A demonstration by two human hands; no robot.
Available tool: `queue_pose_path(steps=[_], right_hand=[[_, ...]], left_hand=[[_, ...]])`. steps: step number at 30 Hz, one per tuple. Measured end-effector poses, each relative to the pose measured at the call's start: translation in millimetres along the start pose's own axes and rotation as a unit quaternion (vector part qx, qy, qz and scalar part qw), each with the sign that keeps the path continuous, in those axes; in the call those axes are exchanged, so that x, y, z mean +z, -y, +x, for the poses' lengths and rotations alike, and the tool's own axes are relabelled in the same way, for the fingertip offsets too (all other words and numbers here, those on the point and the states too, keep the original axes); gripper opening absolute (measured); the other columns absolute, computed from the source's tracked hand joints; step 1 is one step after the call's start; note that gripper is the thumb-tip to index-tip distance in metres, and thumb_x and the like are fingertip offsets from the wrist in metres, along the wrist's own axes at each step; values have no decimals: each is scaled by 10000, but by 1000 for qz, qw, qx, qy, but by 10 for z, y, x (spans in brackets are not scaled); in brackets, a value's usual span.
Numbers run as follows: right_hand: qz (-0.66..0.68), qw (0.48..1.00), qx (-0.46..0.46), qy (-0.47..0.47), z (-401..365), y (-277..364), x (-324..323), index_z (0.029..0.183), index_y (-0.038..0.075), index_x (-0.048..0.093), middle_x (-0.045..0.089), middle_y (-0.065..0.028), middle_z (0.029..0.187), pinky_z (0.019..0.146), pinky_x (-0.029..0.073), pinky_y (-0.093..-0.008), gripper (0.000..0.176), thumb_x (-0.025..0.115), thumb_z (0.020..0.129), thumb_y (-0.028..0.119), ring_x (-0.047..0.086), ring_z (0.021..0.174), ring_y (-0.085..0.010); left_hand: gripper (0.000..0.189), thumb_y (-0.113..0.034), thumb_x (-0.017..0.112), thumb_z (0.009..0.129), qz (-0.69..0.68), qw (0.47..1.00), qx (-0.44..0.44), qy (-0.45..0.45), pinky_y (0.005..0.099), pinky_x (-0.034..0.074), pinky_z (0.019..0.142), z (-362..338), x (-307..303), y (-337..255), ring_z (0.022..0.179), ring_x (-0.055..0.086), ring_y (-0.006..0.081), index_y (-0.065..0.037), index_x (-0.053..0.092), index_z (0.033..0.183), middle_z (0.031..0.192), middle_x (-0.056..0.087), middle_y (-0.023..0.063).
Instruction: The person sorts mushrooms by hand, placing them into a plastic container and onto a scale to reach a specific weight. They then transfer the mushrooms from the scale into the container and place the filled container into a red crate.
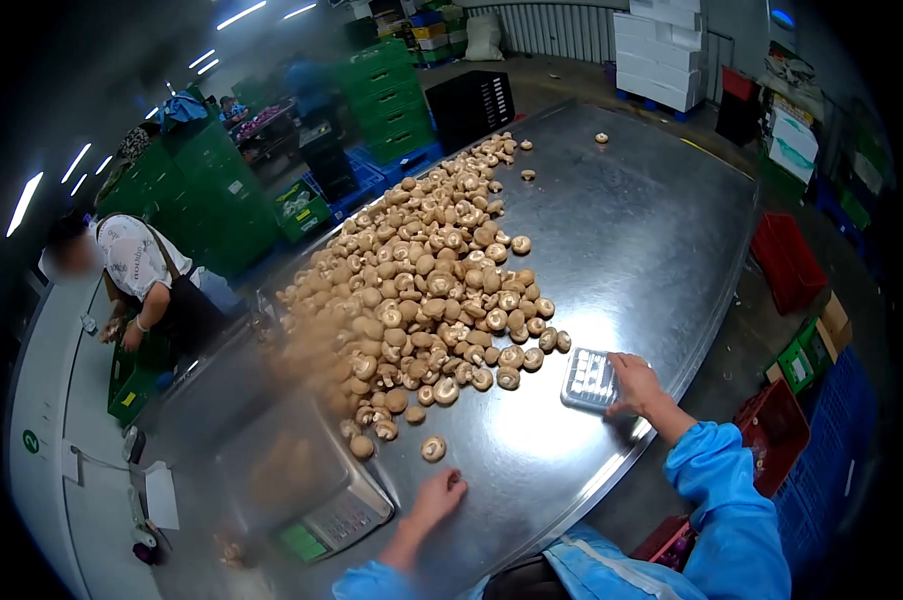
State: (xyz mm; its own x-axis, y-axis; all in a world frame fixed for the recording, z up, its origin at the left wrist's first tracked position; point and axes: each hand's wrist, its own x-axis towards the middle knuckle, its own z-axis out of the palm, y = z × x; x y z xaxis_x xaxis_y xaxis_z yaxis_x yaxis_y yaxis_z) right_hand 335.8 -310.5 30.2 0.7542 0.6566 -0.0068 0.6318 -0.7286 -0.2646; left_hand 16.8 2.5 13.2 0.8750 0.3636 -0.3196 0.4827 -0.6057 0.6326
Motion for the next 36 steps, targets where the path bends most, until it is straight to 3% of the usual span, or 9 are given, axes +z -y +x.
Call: queue_pose_path(steps=[7,17,20,21,25,28,31,34,36], right_hand=[[1,1000,10,-14,-44,132,-107,1333,46,472,567,-155,1266,1061,415,-404,1019,934,455,280,512,1205,-350],[-29,991,-73,-112,-429,246,-2,1316,21,504,549,-185,1302,1044,427,-430,733,820,676,189,504,1232,-364],[51,982,-116,-137,-490,243,-171,1274,23,557,599,-189,1258,995,468,-444,526,737,794,144,566,1170,-358],[59,978,-114,-166,-506,482,-405,1227,17,599,680,-179,1091,847,549,-401,329,622,904,75,680,969,-300],[405,912,-26,60,-519,1068,-581,1223,6,611,712,-116,860,625,562,-289,256,501,1009,94,695,689,-147],[449,840,-81,294,-426,1588,-402,1216,32,621,700,-73,817,599,564,-266,271,479,1023,160,688,659,-118],[462,814,-82,343,-365,1925,-142,1230,14,606,696,-59,818,592,539,-251,279,529,1013,171,662,634,-107],[565,775,4,282,-364,1906,363,1336,16,519,699,-71,868,594,530,-241,388,591,990,178,664,643,-118],[573,748,85,324,-436,1898,597,1439,10,367,697,-89,901,519,514,-256,541,595,990,207,676,634,-145]], left_hand=[[605,-136,732,818,-38,967,107,-227,402,546,814,608,-41,104,963,653,313,10,483,1349,1141,651,194],[545,-63,668,889,-269,963,-22,-22,268,527,812,-362,275,-96,929,620,127,-23,469,1394,1169,643,108],[548,-66,673,890,-266,963,-41,-15,259,519,825,-619,115,2,935,617,115,-14,469,1395,1184,638,112],[590,-93,672,905,-283,959,-16,-13,275,527,795,-661,63,79,928,628,153,-2,415,1428,1230,610,150],[612,-81,638,941,-391,917,21,-68,270,521,777,-650,-173,-125,961,631,158,-5,341,1471,1329,552,165],[488,-97,590,973,-465,885,-6,4,258,543,660,-560,-274,-311,864,681,190,13,397,1407,1261,592,185],[325,-135,507,1014,-495,850,-111,139,260,530,499,-555,-294,-198,705,705,241,15,461,1298,1152,636,215],[260,-146,488,1019,-577,797,-175,24,271,480,374,-673,-137,26,571,683,258,1,465,1232,957,685,220],[267,-167,445,1035,-594,772,-225,-20,266,483,392,-755,-40,157,592,684,261,-5,446,1248,1008,671,235]])
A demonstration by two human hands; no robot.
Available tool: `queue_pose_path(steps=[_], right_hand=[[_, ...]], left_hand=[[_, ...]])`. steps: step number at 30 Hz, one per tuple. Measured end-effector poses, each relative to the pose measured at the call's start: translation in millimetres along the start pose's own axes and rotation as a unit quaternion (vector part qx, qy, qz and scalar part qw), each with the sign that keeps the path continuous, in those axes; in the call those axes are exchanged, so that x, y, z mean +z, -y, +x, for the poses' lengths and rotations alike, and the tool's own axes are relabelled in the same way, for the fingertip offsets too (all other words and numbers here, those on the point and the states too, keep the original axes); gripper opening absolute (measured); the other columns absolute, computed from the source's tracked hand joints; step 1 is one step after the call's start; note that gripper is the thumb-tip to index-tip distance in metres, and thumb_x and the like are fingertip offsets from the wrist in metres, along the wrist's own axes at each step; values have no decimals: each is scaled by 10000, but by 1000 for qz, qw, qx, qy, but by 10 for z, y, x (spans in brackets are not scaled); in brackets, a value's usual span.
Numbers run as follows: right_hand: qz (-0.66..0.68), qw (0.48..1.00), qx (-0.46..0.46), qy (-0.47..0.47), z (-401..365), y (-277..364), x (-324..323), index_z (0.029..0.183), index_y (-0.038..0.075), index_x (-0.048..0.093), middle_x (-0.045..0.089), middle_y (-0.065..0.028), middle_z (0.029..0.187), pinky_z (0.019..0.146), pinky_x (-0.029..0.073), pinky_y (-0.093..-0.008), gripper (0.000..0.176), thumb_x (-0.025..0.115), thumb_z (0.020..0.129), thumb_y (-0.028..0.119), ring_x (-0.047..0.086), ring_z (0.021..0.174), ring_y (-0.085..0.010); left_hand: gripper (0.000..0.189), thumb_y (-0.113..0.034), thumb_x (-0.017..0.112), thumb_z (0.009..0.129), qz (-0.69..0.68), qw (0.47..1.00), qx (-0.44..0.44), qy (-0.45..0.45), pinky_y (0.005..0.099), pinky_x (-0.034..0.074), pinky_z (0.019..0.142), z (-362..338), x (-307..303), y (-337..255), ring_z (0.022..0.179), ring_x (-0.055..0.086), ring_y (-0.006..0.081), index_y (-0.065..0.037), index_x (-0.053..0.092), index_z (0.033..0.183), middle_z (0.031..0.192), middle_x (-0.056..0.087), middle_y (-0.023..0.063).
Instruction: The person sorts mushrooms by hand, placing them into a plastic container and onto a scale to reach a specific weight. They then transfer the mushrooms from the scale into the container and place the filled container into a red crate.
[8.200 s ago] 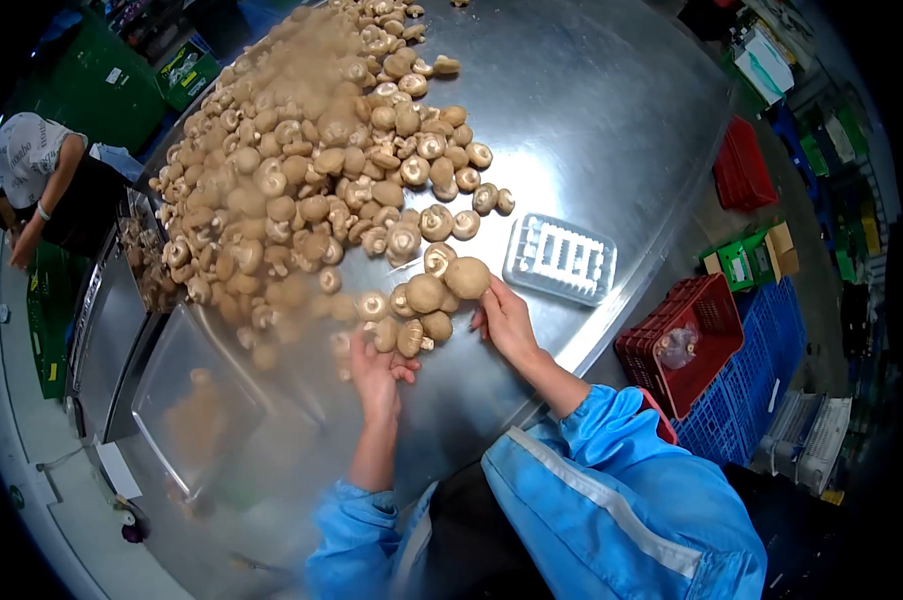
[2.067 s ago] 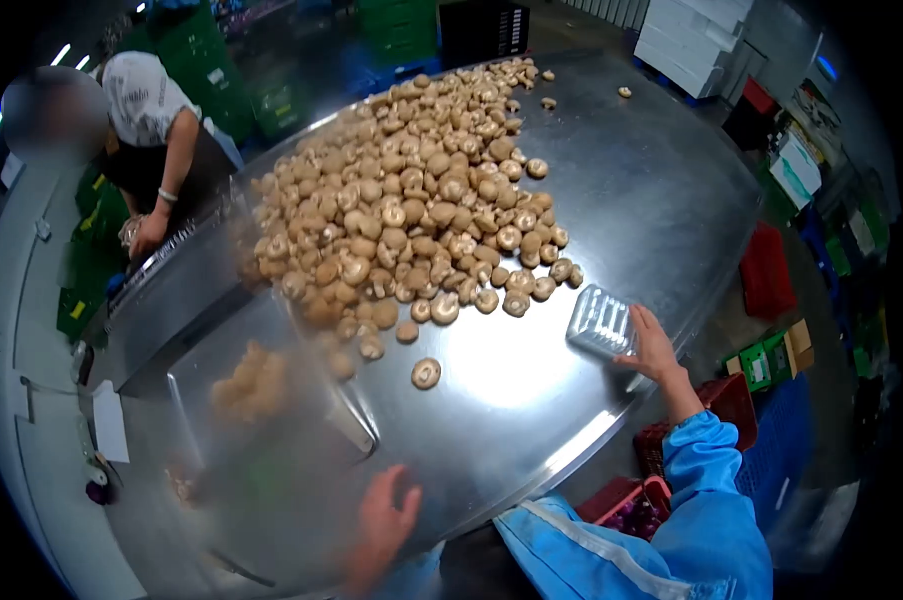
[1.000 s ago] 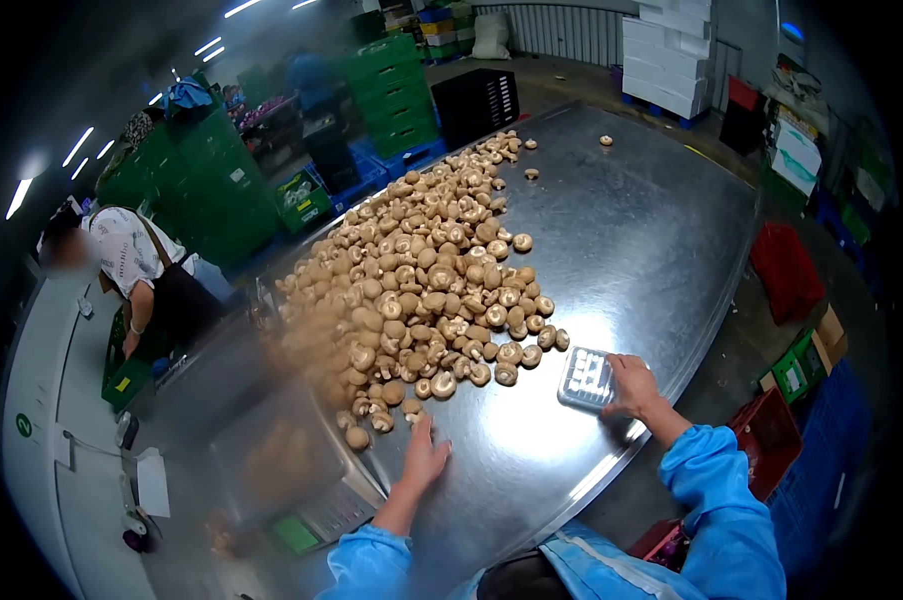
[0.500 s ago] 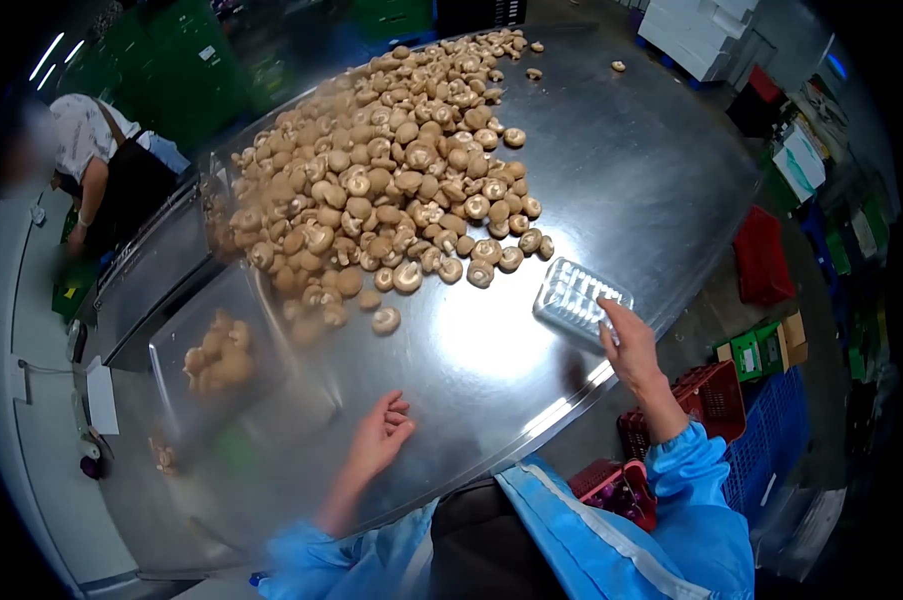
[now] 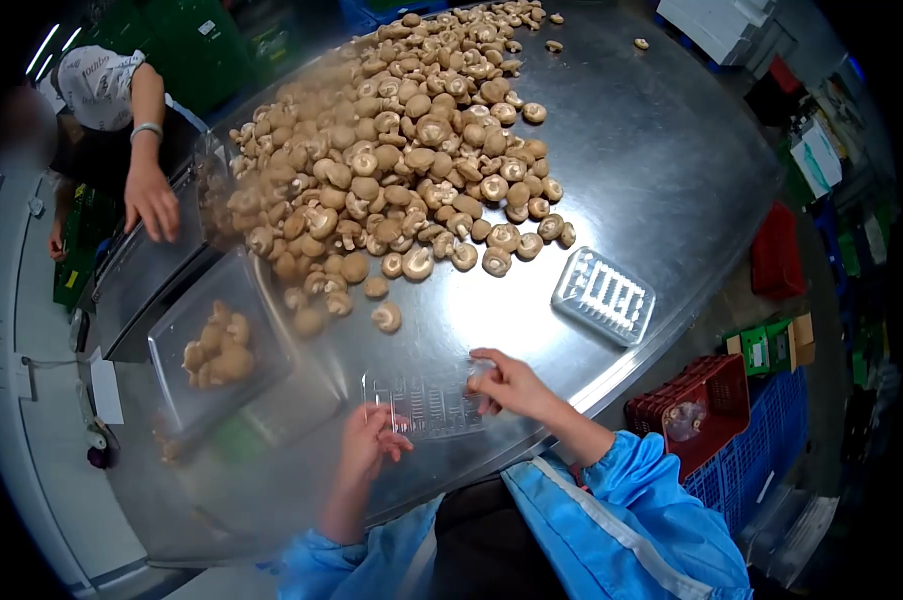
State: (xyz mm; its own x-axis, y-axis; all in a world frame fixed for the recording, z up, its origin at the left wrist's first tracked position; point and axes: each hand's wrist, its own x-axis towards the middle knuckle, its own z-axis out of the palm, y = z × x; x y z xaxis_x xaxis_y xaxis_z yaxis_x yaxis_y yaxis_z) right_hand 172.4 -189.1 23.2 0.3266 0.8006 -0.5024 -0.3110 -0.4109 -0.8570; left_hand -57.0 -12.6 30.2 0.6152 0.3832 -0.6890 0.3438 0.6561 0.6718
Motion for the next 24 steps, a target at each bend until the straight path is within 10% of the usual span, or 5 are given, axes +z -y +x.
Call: queue_pose_path(steps=[10,24], right_hand=[[11,987,31,-157,571,-164,330,1359,-18,439,685,-113,819,401,413,-264,402,463,966,63,521,445,-113],[-7,940,-106,-324,2429,749,-309,928,-55,547,653,-138,652,387,438,-341,146,437,965,33,550,403,-177]], left_hand=[[395,-66,492,990,-158,981,-94,-54,267,484,481,666,-100,-164,608,609,210,-1,364,1358,1094,654,254],[281,103,424,878,-130,985,90,-65,241,352,378,2329,325,-1271,547,560,182,56,487,1147,1030,648,201]])
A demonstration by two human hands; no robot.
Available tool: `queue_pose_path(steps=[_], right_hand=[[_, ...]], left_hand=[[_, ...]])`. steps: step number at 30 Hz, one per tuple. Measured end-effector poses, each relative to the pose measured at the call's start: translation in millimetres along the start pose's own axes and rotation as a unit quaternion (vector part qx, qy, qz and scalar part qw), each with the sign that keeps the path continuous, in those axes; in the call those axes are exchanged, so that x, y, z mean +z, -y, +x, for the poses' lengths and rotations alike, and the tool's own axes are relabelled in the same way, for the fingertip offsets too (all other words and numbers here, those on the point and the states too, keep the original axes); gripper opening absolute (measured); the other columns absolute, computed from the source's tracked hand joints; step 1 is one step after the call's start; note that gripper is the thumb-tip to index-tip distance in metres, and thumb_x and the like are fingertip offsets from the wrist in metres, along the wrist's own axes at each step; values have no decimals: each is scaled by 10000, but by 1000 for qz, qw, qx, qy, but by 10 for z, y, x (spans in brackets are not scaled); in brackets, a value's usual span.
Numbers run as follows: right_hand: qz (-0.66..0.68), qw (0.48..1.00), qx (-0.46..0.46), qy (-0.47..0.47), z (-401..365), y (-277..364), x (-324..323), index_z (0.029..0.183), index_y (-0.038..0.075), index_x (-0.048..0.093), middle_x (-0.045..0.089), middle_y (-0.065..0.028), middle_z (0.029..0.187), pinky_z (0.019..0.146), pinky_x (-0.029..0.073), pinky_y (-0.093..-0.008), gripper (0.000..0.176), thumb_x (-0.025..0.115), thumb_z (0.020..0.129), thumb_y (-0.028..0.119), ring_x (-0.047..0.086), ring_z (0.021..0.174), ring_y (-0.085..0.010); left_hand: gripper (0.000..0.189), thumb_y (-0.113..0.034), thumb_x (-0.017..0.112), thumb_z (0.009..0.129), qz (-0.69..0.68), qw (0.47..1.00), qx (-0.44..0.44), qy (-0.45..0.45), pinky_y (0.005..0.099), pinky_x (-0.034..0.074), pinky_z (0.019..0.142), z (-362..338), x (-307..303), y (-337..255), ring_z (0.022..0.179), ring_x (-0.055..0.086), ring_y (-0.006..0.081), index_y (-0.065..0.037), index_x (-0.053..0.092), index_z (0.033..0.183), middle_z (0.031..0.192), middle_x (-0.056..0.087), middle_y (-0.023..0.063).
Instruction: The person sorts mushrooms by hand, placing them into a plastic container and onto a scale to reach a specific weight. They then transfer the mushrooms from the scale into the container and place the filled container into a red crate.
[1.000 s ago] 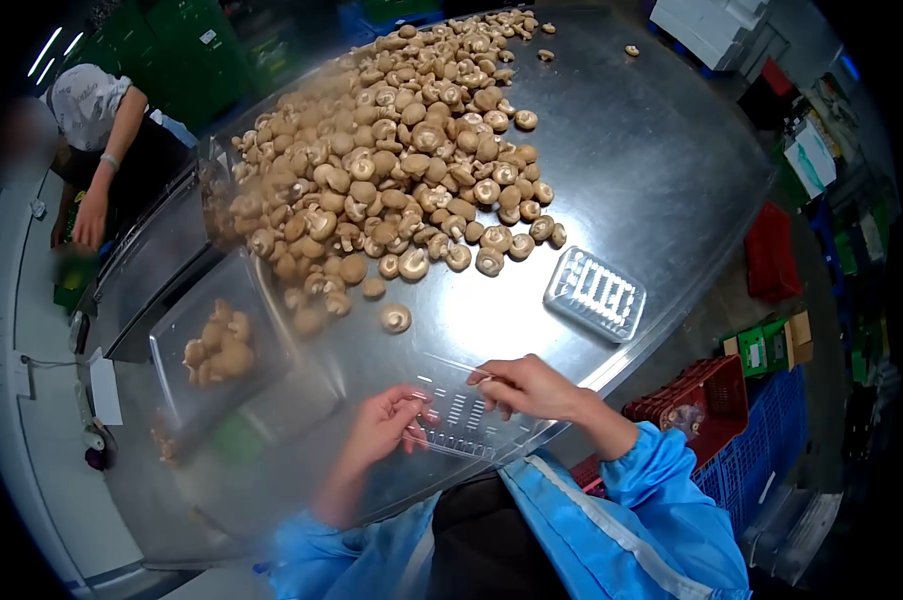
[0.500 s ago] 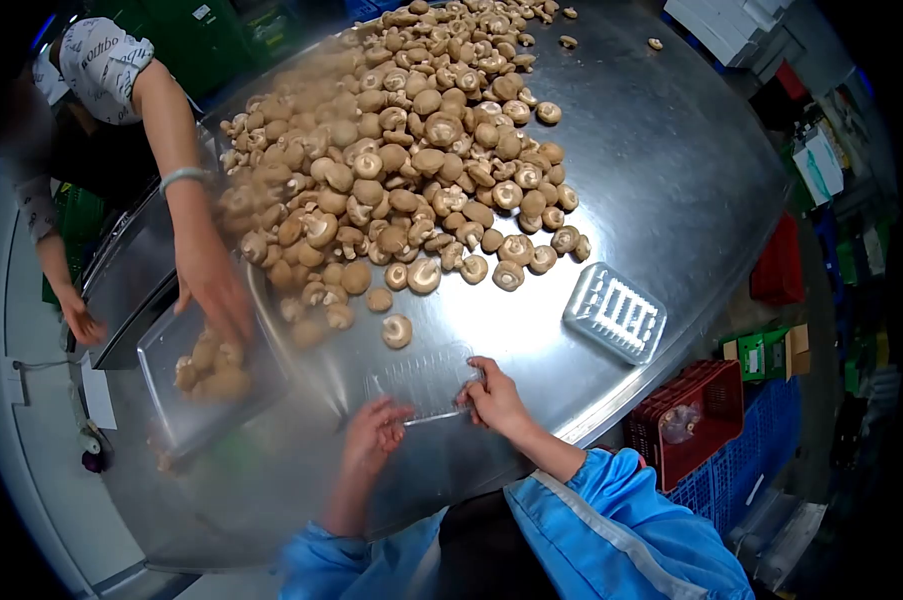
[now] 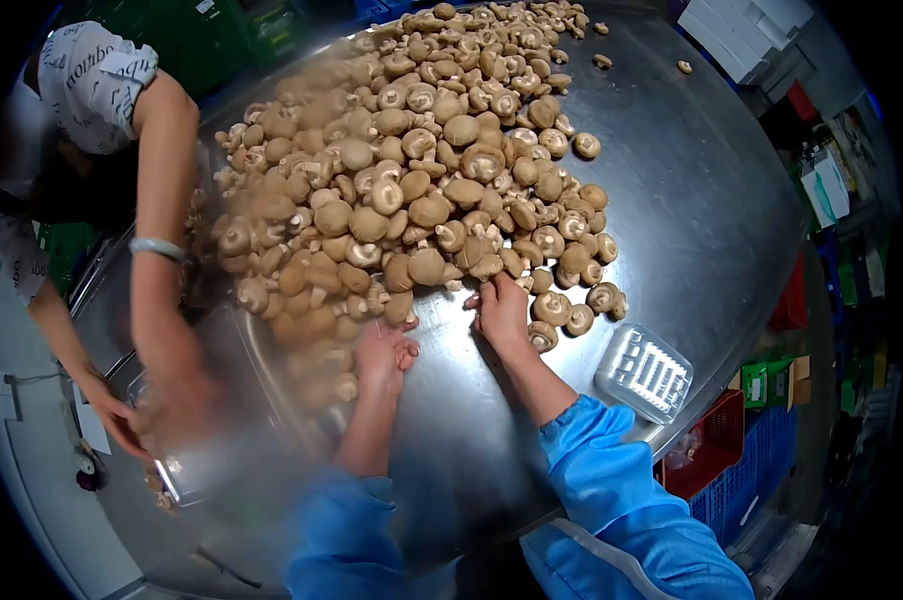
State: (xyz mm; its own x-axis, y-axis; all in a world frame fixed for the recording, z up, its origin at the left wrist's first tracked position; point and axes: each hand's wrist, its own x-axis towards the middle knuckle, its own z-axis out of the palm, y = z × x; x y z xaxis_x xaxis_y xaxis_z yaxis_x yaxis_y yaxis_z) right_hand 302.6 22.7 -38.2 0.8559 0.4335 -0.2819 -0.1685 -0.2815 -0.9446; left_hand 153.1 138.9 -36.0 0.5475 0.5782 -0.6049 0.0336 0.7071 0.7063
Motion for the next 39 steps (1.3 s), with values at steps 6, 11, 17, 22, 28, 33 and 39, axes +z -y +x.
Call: queue_pose_path(steps=[6,11,17,22,28,33,39], right_hand=[[21,999,-13,-28,263,49,167,966,-72,565,625,-147,630,388,435,-360,184,416,955,36,556,414,-205],[113,993,-9,-41,191,33,119,1047,-42,534,611,-135,723,418,435,-330,175,405,970,48,539,445,-176],[134,990,41,-2,-93,-123,-119,1062,-8,564,588,-76,630,415,395,-270,347,430,1066,312,505,460,-115],[162,985,67,8,-410,69,-246,1393,86,512,631,-61,798,451,426,-239,376,419,1073,262,528,520,-109],[159,987,17,34,-806,246,-316,1424,140,489,630,-32,995,463,423,-203,375,421,1077,264,516,597,-50],[169,982,11,82,-1124,405,-141,1432,133,490,628,-22,987,463,422,-198,385,441,1061,225,533,630,-43],[154,975,-32,156,-1504,512,401,1412,89,476,642,-43,950,466,431,-209,362,426,1069,193,572,657,-71]], left_hand=[[317,145,390,804,-50,998,-11,-33,241,286,369,385,87,-114,539,534,191,26,480,1084,885,556,132],[321,111,374,853,-43,999,10,-8,253,292,359,314,135,-71,526,544,195,-11,469,1134,948,563,124],[276,46,377,951,2,998,53,28,252,335,357,53,213,-100,508,573,200,-6,435,1216,1097,582,123],[304,47,371,959,20,997,62,49,252,355,353,-199,144,27,506,582,199,-17,408,1254,1159,588,129],[357,52,443,930,37,994,83,58,240,389,349,-686,-58,-19,504,587,193,-35,381,1271,1126,616,154],[447,69,498,890,101,990,91,23,225,410,351,-1178,-409,-398,499,604,182,-6,386,1316,1121,619,171],[341,48,541,870,170,977,113,-61,206,395,332,-1663,-1071,-844,464,598,146,58,516,1210,1045,660,145]])
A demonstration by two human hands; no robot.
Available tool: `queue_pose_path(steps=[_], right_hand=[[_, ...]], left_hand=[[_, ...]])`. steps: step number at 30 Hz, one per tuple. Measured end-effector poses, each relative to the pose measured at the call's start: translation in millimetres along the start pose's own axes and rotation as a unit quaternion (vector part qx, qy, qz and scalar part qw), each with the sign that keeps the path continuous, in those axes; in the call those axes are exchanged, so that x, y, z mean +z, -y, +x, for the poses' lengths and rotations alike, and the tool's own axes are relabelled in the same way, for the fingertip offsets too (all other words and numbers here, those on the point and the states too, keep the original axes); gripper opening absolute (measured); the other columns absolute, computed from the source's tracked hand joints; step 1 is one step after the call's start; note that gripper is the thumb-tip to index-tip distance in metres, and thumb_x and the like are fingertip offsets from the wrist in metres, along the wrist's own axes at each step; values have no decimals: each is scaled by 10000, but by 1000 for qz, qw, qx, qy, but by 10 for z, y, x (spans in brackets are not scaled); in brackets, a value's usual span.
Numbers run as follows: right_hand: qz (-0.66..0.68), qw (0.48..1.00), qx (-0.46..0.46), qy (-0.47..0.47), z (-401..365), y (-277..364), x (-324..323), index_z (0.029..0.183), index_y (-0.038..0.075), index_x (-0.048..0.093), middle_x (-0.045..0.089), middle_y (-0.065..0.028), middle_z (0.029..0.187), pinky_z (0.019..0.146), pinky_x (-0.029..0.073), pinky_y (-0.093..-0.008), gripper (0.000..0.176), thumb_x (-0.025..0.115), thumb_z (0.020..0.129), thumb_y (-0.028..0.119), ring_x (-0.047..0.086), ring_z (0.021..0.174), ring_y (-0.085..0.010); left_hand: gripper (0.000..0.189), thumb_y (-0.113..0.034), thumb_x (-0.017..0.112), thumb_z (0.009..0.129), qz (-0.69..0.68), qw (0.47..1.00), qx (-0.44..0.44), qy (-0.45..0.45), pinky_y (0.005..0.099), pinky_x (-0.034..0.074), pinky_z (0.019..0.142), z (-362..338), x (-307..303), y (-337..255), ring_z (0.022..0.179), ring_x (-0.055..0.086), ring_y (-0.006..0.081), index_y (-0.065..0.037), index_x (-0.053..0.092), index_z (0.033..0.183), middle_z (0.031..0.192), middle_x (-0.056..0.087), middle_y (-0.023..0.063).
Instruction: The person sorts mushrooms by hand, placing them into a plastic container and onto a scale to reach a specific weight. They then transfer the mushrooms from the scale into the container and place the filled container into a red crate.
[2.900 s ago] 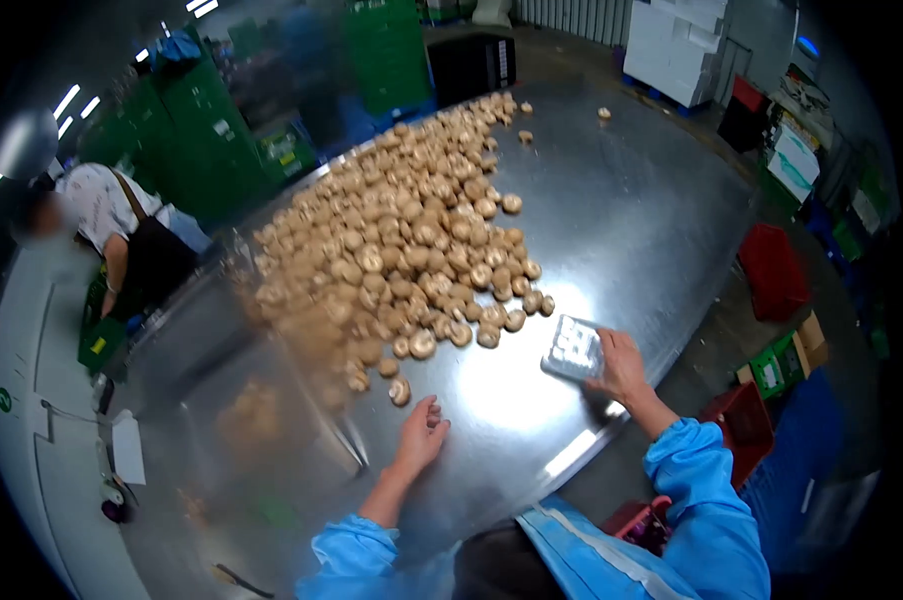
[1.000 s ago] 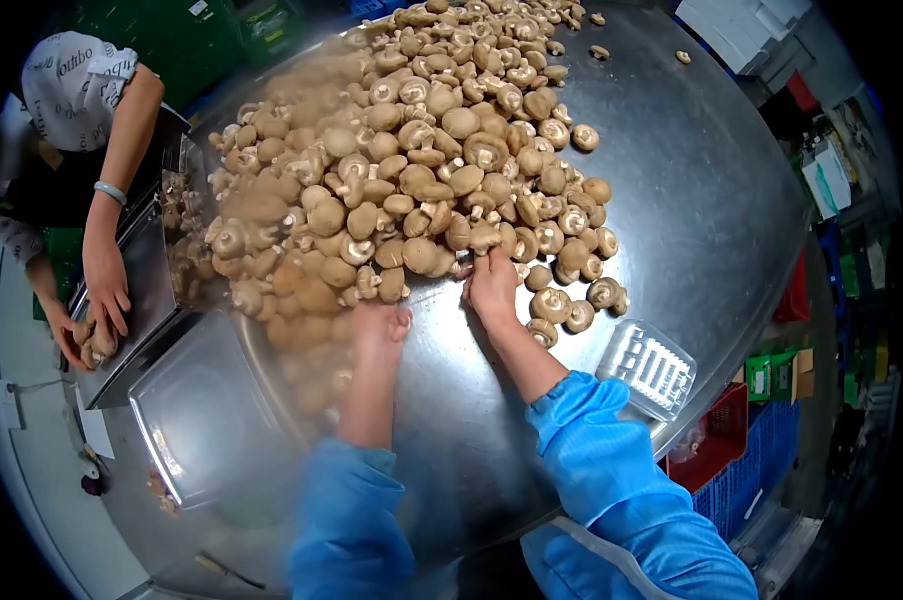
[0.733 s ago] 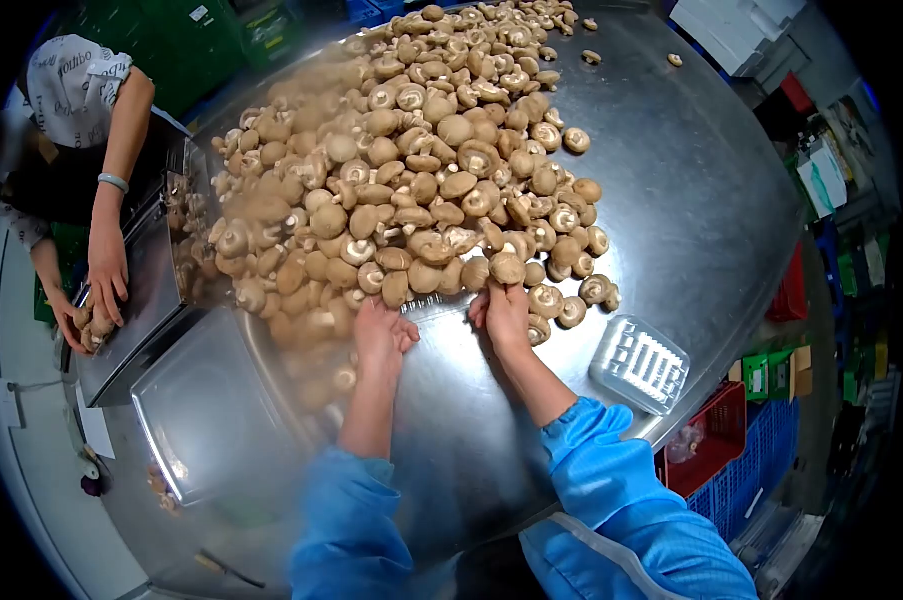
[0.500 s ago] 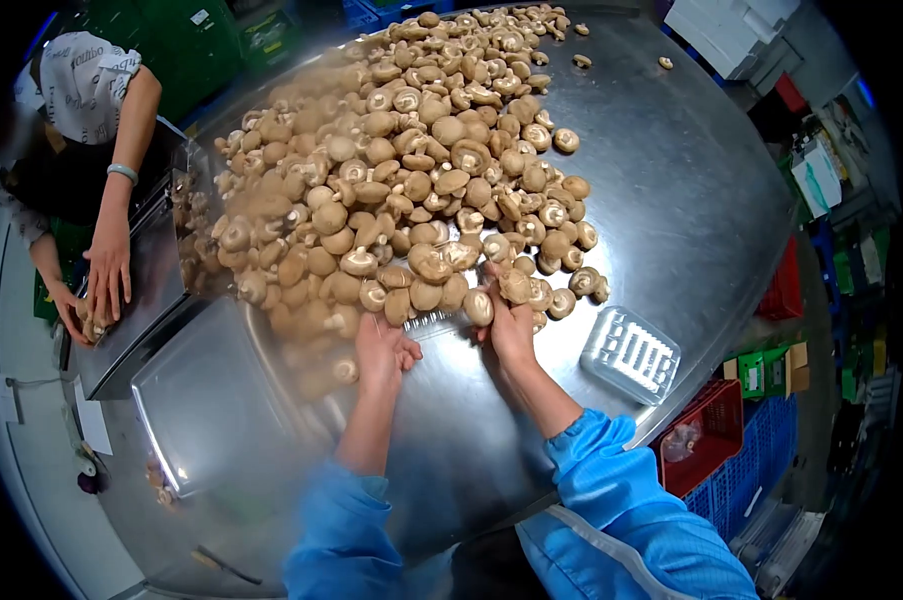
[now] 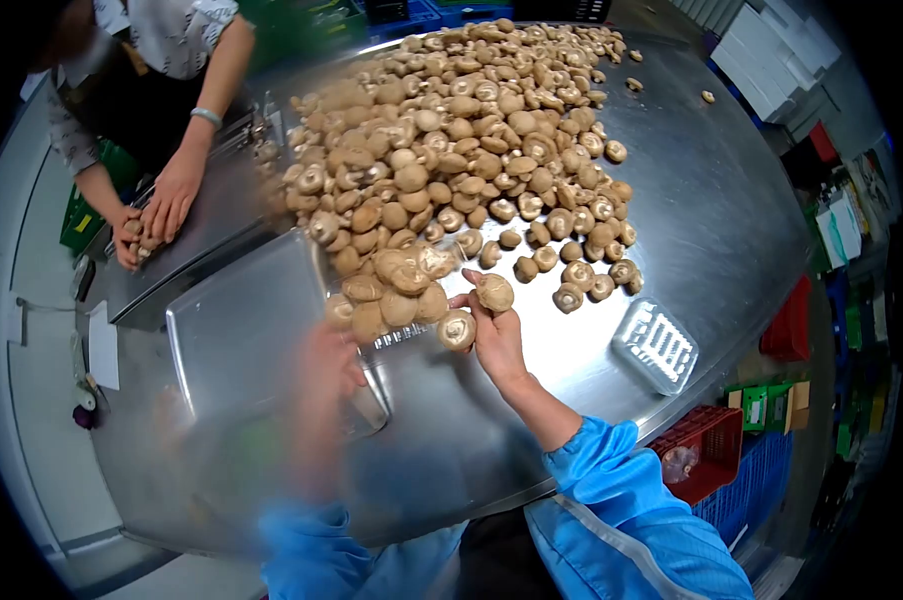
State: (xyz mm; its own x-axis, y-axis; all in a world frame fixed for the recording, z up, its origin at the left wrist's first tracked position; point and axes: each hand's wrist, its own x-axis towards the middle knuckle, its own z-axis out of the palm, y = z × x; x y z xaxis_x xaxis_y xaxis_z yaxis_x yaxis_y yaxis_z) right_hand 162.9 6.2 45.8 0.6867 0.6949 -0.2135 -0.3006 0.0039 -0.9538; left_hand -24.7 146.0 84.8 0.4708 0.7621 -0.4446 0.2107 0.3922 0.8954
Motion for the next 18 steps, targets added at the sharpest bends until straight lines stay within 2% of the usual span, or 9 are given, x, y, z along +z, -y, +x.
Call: queue_pose_path(steps=[1,3,4,5,7,10,13,14,18], right_hand=[[-23,1000,7,14,-29,15,132,1404,83,487,640,-33,950,472,428,-210,359,428,1068,192,563,646,-68],[-83,995,-52,22,-12,-176,408,1392,77,505,635,-25,944,482,426,-213,353,435,1067,197,556,645,-63],[-103,993,-33,36,-10,-261,535,1376,74,521,628,-16,942,477,407,-204,345,432,1070,207,539,628,-48],[-135,989,-50,45,-3,-340,663,1375,64,515,655,-46,989,584,491,-261,345,459,1052,173,607,726,-119],[-211,956,-204,23,-5,-407,966,1297,50,577,698,-169,1031,871,507,-401,331,498,980,102,671,944,-338],[-307,946,-85,61,-143,-190,1321,1390,42,471,630,-208,1209,936,482,-447,437,514,959,94,613,1091,-391],[-410,889,-199,48,-189,-256,1564,1446,6,355,495,-234,1379,998,447,-463,556,546,929,73,521,1211,-416],[-401,897,-168,78,-211,-237,1604,1439,-44,328,395,-259,1452,1050,413,-460,602,581,903,63,440,1291,-432],[-407,889,-193,80,-265,-400,1731,1446,-43,320,402,-284,1433,1067,395,-461,626,594,897,78,434,1295,-449]], left_hand=[[327,47,541,870,9,1000,5,-13,205,396,331,-23,-163,1,462,597,143,58,527,1197,1031,665,140],[313,45,543,870,5,999,9,-39,205,398,329,-64,-462,25,456,595,141,60,538,1183,1006,672,131],[314,44,545,870,-8,999,8,-53,205,399,328,-79,-605,48,453,593,141,60,538,1184,996,674,128],[314,43,547,870,-21,998,9,-67,204,400,327,-86,-755,76,450,592,141,60,538,1184,986,676,124],[322,36,548,873,-40,995,26,-85,208,399,317,-90,-1058,193,447,593,143,53,542,1195,959,676,112],[329,33,546,875,-35,994,12,-102,210,394,312,-70,-1461,319,447,593,144,47,544,1203,934,669,99],[335,36,546,873,-32,994,18,-104,213,383,308,-89,-1716,380,444,590,146,45,545,1207,907,659,86],[336,38,549,871,-13,994,25,-102,216,380,308,-109,-1757,359,443,589,147,46,545,1206,901,655,84],[352,30,575,872,39,994,4,-105,230,371,320,-112,-1847,297,447,584,142,47,543,1223,895,643,77]])
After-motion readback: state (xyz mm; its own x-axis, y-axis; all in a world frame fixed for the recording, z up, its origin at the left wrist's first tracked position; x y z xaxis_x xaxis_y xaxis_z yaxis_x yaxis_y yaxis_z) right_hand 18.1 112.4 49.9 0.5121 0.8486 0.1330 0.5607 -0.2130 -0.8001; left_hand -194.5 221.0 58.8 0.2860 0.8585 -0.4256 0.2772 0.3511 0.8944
